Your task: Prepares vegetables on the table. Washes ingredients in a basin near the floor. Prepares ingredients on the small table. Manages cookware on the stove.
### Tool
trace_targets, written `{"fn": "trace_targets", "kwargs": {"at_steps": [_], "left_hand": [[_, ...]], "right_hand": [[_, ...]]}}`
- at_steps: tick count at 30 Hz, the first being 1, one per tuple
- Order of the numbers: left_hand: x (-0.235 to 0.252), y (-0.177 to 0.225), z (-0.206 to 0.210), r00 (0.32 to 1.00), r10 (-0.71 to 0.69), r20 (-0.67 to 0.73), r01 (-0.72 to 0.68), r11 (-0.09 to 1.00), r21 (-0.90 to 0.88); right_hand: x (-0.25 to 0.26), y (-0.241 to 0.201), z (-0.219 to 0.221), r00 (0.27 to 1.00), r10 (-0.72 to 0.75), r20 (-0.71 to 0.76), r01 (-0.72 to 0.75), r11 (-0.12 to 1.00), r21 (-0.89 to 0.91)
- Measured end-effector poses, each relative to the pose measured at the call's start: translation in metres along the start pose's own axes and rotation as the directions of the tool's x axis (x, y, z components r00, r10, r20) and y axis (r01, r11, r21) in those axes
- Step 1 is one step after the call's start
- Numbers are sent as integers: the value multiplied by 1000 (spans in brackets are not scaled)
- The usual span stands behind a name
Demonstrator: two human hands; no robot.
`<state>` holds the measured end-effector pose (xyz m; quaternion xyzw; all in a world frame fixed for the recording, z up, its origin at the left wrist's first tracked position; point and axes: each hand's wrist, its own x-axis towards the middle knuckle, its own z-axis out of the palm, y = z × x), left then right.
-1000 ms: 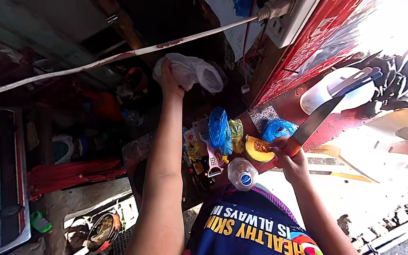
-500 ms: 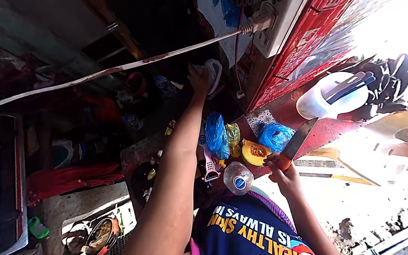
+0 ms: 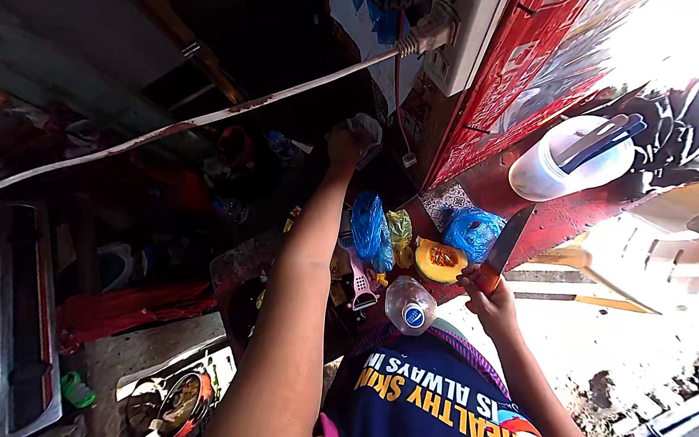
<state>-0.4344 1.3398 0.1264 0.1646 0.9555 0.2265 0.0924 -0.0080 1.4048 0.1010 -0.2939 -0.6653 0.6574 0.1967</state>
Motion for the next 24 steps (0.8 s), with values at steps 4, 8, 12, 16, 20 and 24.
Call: {"fn": "trace_targets", "kwargs": {"at_steps": [4, 8, 12, 16, 20, 24], "left_hand": [[5, 1, 1, 993, -68, 96, 72, 997, -38], [16, -3, 0, 987, -77, 144, 95, 988, -122], [17, 9, -15, 986, -114, 121, 134, 975, -177], [27, 3, -19, 974, -181, 137, 208, 952, -225], [29, -2, -13, 955, -241, 173, 263, 958, -116], [28, 7, -18, 956, -222, 190, 241, 967, -79]], "right_hand": [[-1, 3, -2, 999, -38, -3, 37, 999, -35], [-2, 2, -4, 999, -39, -24, 38, 999, -18], [-2, 3, -8, 998, -46, -36, 45, 999, -16], [-1, 3, -8, 999, -16, -49, 15, 1000, -17], [-1, 1, -5, 998, -19, -53, 18, 1000, -18], [0, 1, -7, 997, -54, -47, 53, 998, -18]]}}
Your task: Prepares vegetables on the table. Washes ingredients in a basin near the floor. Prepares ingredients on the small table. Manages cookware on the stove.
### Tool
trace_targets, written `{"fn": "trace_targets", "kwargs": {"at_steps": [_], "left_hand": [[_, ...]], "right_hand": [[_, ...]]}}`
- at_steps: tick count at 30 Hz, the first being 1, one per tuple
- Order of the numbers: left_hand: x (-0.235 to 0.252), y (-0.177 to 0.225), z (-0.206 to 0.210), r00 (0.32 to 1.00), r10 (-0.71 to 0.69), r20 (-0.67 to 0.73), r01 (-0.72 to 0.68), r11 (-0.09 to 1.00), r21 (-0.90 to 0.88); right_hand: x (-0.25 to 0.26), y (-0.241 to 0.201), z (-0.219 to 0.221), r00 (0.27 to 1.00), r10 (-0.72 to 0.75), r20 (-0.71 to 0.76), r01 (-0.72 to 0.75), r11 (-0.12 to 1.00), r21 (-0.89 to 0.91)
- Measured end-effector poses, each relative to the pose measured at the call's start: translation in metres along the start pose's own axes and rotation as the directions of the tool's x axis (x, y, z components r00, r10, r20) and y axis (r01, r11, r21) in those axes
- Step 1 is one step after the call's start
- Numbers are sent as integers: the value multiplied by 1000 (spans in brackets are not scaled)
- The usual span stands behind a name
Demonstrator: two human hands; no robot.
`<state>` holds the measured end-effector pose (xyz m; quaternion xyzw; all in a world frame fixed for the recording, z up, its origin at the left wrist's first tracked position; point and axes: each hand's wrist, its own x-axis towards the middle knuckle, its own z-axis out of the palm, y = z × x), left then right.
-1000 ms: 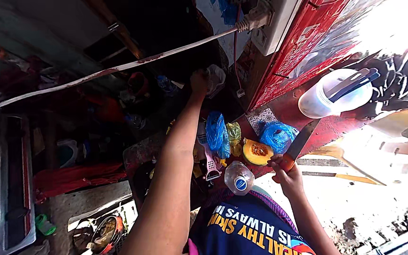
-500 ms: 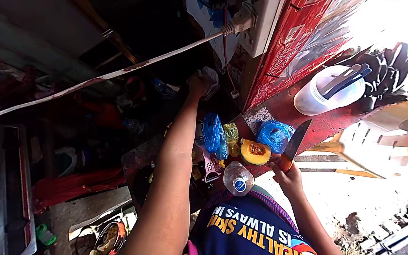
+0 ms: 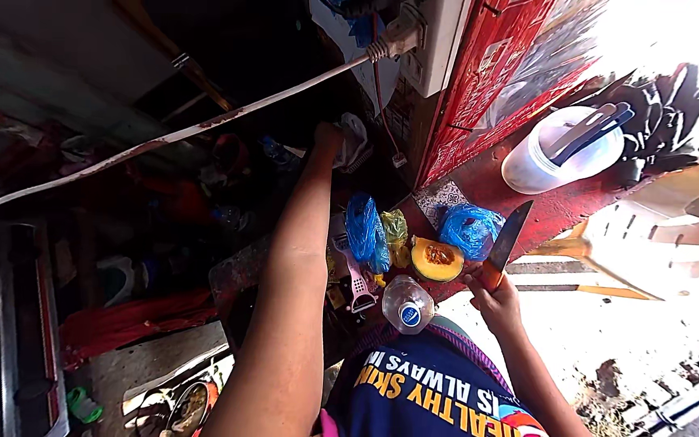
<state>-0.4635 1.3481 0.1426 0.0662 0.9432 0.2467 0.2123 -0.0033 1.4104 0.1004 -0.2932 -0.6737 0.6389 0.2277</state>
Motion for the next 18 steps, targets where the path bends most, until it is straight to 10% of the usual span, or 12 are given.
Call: {"fn": "trace_targets", "kwargs": {"at_steps": [18], "left_hand": [[-44, 29, -49, 895, 361, -263, -321, 929, 182]], "right_hand": [[3, 1, -6, 998, 19, -53, -18, 1000, 14]]}}
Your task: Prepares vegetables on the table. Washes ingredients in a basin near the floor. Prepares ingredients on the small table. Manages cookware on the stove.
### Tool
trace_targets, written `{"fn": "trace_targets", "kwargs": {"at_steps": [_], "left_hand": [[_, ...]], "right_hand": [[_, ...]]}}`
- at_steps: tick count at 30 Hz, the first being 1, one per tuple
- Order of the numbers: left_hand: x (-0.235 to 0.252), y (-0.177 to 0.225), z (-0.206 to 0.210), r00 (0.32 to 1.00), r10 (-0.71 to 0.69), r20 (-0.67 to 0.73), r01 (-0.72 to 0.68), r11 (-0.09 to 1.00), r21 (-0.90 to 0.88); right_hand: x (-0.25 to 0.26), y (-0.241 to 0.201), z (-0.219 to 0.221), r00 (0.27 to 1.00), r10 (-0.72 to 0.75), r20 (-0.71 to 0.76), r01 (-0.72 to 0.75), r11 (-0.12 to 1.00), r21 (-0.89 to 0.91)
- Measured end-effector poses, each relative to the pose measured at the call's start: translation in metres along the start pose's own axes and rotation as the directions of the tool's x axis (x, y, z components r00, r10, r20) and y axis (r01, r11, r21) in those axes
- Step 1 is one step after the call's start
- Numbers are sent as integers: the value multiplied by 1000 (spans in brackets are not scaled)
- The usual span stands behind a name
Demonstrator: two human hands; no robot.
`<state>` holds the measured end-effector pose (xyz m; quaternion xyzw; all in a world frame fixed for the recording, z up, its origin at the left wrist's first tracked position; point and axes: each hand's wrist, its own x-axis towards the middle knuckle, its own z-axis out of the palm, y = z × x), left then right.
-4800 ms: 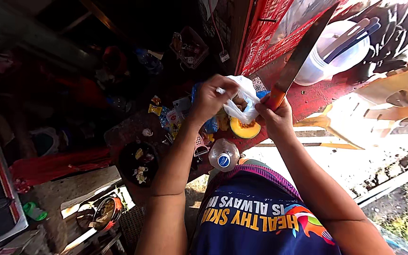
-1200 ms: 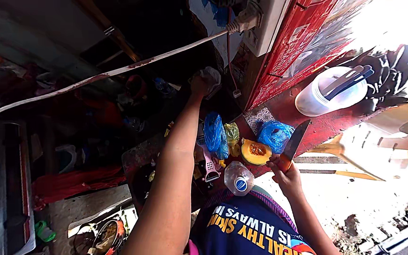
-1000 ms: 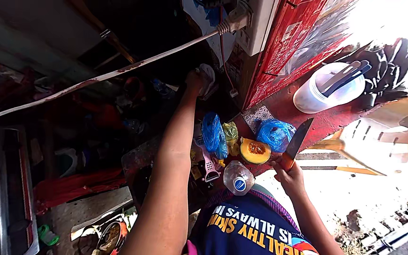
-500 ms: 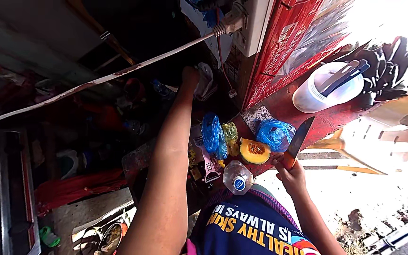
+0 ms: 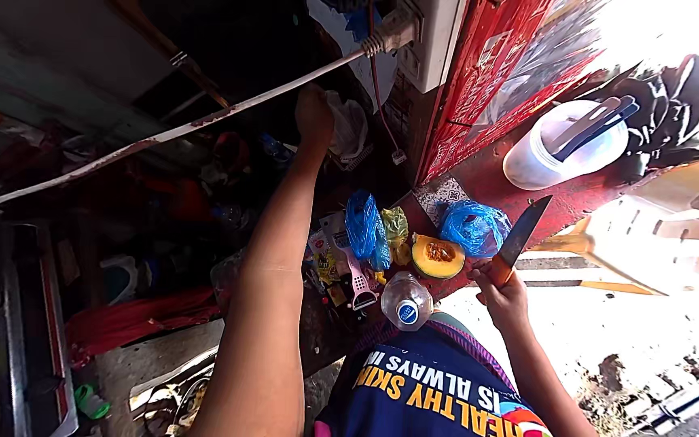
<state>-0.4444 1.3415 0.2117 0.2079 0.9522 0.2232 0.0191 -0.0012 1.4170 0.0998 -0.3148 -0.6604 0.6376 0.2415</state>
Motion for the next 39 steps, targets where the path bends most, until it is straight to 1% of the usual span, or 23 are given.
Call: {"fn": "trace_targets", "kwargs": {"at_steps": [3, 4, 6, 7, 8, 10, 11, 13, 15, 17, 19, 20, 21, 23, 25, 26, 29, 31, 32, 35, 36, 37, 39], "left_hand": [[3, -2, -5, 995, 72, 72, -72, 997, -1], [4, -3, -9, 996, 73, 50, -72, 997, -8], [3, 0, -13, 993, 73, -89, -76, 997, -27], [4, 0, -10, 988, 88, -129, -92, 995, -28], [3, -2, -3, 987, 115, -109, -118, 993, -17], [0, -11, 10, 989, 137, 53, -136, 991, -17], [0, -17, 14, 986, 134, 103, -130, 991, -43], [1, -29, 20, 977, 108, 184, -83, 987, -141], [-2, -37, 27, 964, 44, 262, 32, 960, -278], [-2, -42, 37, 967, -28, 253, 140, 888, -437], [0, -45, 43, 978, -37, 207, 143, 839, -525], [0, -44, 42, 980, -12, 201, 115, 855, -506], [0, -43, 42, 977, 26, 211, 70, 898, -433], [4, -41, 42, 951, 72, 302, -16, 983, -184], [7, -36, 41, 930, 67, 362, -76, 997, 10], [8, -32, 38, 928, 71, 365, -92, 995, 39], [15, -19, 23, 969, 97, 226, -85, 994, -64], [20, -12, 14, 990, 67, 126, -51, 990, -130], [23, -9, 12, 993, 57, 107, -43, 991, -129], [26, -2, 5, 976, 54, 209, -50, 998, -24], [27, 0, 3, 976, 27, 215, -23, 999, -25], [30, 1, 1, 979, -10, 202, 25, 997, -71], [37, -3, 6, 977, -100, 189, 145, 959, -242]], "right_hand": [[-1, 0, -1, 999, 31, -10, -31, 999, -11], [-1, -1, -1, 999, 33, -13, -34, 999, -10], [1, -4, 1, 999, 33, -15, -34, 999, -19], [1, -5, 2, 999, 31, -20, -32, 999, -21], [-1, -6, 2, 999, 34, -19, -35, 999, -18], [0, -3, 3, 999, 27, -18, -26, 1000, 8], [1, -2, 4, 1000, 19, -17, -19, 1000, 13], [0, -2, 4, 1000, 15, -17, -15, 1000, 14], [-2, -3, 2, 999, 27, -25, -27, 1000, 15], [-3, -2, 1, 999, 41, -28, -40, 999, 22], [-4, -2, 1, 999, 44, -27, -43, 999, 28], [-4, -2, 2, 999, 45, -25, -45, 999, 26], [-4, -2, 2, 999, 46, -25, -45, 999, 24], [-4, -2, 4, 999, 39, -17, -39, 999, 23], [-3, -2, 5, 1000, 28, -13, -27, 999, 24], [-3, -2, 5, 1000, 25, -15, -24, 1000, 19], [-2, -2, 4, 999, 26, -20, -26, 1000, 4], [-3, -2, 3, 999, 37, -24, -37, 999, -11], [-3, -1, 2, 999, 41, -26, -42, 999, -9], [-3, -2, 3, 998, 50, -25, -50, 999, -5], [-2, -3, 3, 999, 46, -25, -46, 999, -4], [-1, -4, 4, 999, 41, -24, -41, 999, -7], [0, -5, 5, 999, 34, -21, -34, 999, -4]]}}
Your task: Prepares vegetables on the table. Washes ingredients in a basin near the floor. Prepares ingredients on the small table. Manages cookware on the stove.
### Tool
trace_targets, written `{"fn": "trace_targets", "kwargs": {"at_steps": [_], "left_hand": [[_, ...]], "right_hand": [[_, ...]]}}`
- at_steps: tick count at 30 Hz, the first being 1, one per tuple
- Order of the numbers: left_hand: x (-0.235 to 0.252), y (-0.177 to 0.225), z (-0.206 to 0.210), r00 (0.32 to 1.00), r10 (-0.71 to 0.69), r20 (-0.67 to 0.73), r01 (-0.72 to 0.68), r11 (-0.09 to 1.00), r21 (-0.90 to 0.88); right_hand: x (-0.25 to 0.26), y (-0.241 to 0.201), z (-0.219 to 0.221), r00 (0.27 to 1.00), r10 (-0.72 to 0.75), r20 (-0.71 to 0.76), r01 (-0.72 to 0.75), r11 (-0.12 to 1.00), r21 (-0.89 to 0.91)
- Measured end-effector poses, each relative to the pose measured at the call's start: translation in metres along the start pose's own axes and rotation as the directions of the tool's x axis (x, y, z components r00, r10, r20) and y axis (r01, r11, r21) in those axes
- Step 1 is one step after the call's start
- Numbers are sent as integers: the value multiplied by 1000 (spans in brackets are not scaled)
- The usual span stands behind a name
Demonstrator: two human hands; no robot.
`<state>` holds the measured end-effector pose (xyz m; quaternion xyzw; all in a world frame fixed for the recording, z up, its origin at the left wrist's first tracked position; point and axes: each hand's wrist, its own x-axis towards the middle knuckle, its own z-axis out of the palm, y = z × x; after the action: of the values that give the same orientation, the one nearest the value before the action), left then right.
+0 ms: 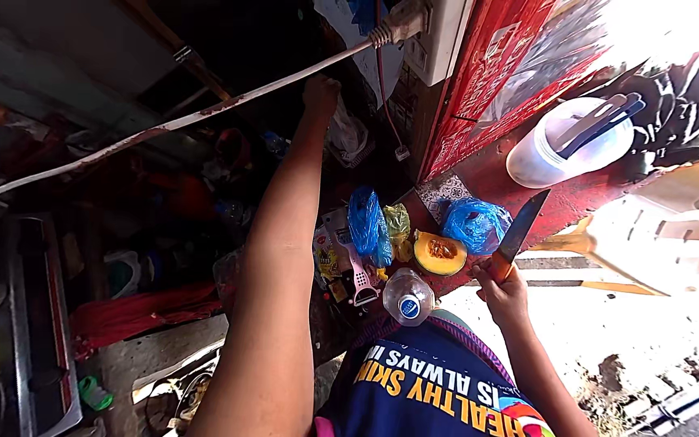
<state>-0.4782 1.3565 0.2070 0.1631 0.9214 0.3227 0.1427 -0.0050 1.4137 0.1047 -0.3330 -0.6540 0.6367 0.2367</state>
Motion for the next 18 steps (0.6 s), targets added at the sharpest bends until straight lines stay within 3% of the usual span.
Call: {"fn": "trace_targets", "kwargs": {"at_steps": [3, 6, 7, 11, 13, 16, 18], "left_hand": [[-1, -6, 4, 993, -98, 66, 109, 977, -185], [0, -9, 0, 996, -84, 13, 81, 903, -421], [0, -12, 1, 998, -51, 23, 56, 916, -396], [-11, -24, 8, 987, 59, 148, -62, 998, 13], [-16, -28, 9, 973, 85, 213, -102, 992, 72], [-23, -34, 8, 902, 200, 383, -313, 914, 260], [-19, -44, 16, 885, 185, 426, -373, 829, 416]], "right_hand": [[0, 1, 0, 1000, 3, 5, -3, 1000, -11], [2, 2, 0, 1000, 5, 3, -5, 1000, -23], [1, 2, 0, 1000, 13, 2, -12, 1000, -26], [1, 0, 1, 1000, 19, 24, -18, 998, -52], [2, -1, 1, 1000, 5, 24, -4, 998, -57], [1, 0, -2, 1000, 3, 26, -1, 998, -69], [0, 2, -2, 999, 16, 29, -13, 998, -69]]}}
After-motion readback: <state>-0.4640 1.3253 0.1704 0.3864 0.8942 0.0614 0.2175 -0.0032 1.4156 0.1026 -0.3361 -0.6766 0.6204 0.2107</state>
